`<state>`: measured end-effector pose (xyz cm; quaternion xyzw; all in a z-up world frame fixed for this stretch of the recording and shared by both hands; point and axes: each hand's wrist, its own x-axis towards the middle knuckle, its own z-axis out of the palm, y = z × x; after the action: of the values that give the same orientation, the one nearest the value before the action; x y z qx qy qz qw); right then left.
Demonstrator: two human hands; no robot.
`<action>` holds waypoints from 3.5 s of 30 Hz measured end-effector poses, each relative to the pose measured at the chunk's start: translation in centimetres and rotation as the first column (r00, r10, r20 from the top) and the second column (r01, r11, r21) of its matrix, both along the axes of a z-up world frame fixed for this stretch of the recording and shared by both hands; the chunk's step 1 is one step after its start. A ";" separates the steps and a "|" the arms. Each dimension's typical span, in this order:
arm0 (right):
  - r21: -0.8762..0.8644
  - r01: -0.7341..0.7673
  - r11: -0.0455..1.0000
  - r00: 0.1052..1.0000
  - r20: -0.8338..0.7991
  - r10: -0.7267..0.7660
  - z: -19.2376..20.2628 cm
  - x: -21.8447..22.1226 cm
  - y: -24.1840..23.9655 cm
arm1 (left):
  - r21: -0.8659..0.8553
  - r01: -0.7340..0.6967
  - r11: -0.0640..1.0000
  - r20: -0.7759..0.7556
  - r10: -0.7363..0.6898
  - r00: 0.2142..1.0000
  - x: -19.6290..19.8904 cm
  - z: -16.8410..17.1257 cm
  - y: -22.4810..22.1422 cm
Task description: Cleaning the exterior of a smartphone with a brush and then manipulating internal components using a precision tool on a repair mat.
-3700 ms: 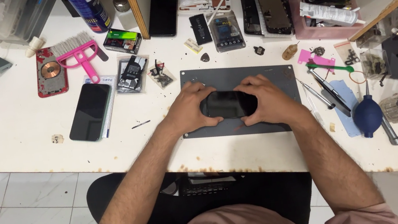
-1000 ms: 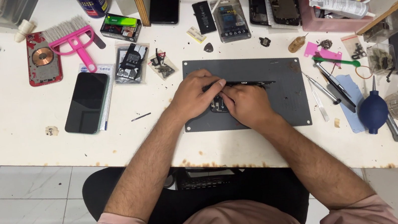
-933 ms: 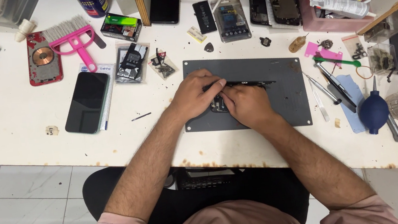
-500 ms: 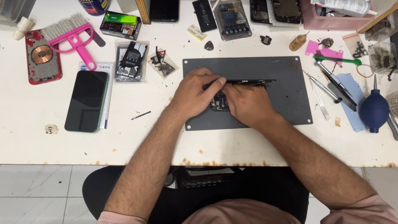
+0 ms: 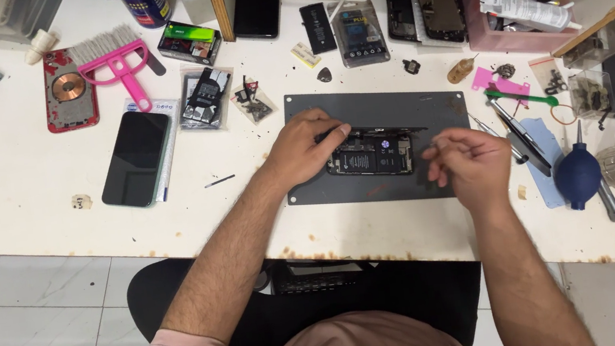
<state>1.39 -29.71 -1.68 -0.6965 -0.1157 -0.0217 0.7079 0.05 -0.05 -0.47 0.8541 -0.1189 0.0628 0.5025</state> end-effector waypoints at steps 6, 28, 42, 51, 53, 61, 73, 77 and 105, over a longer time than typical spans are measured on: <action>-0.002 0.082 0.997 0.996 -0.027 -0.082 0.0 0.6 -2.1 | 0.023 -0.001 1.000 -0.007 0.001 1.000 -0.2 0.3 0.0; -0.476 0.375 0.795 0.872 0.472 -0.129 0.7 4.6 -2.0 | 0.057 -0.007 0.998 -0.002 0.007 1.000 0.3 0.8 -0.1; -0.684 0.320 0.656 0.890 0.454 0.040 0.9 4.3 -2.2 | 0.055 -0.031 0.998 0.013 0.030 0.999 0.0 0.8 -0.1; -0.726 0.283 0.627 0.898 0.430 0.093 0.8 4.4 -2.5 | 0.036 -0.034 0.999 0.015 0.033 0.999 0.0 0.8 -0.1; -0.731 0.284 0.620 0.900 0.427 0.091 1.0 4.4 -2.5 | 0.033 -0.031 0.999 0.024 0.030 0.999 0.1 0.3 -0.1; -0.762 0.284 0.582 0.915 0.398 0.074 0.7 4.4 -2.1 | 0.016 -0.022 1.000 0.048 0.022 0.999 0.2 -0.4 -0.1; -0.749 0.383 0.541 0.865 0.496 0.074 -0.9 5.4 -3.4 | 0.013 -0.025 1.000 0.030 0.025 0.999 0.2 -0.1 -0.1; -0.767 0.373 0.522 0.878 0.473 0.069 -0.6 5.1 -3.3 | 0.020 -0.029 0.999 0.028 0.029 0.999 -0.2 0.2 -0.2; -0.844 0.301 0.443 0.899 0.406 0.163 -1.0 9.7 -2.6 | 0.003 -0.028 1.000 0.069 0.027 0.997 0.0 -0.3 0.0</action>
<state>11.05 -32.35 -2.64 -0.9437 -0.2330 -0.1402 0.1881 0.10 -0.05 -0.82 0.8540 -0.1246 0.0989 0.4954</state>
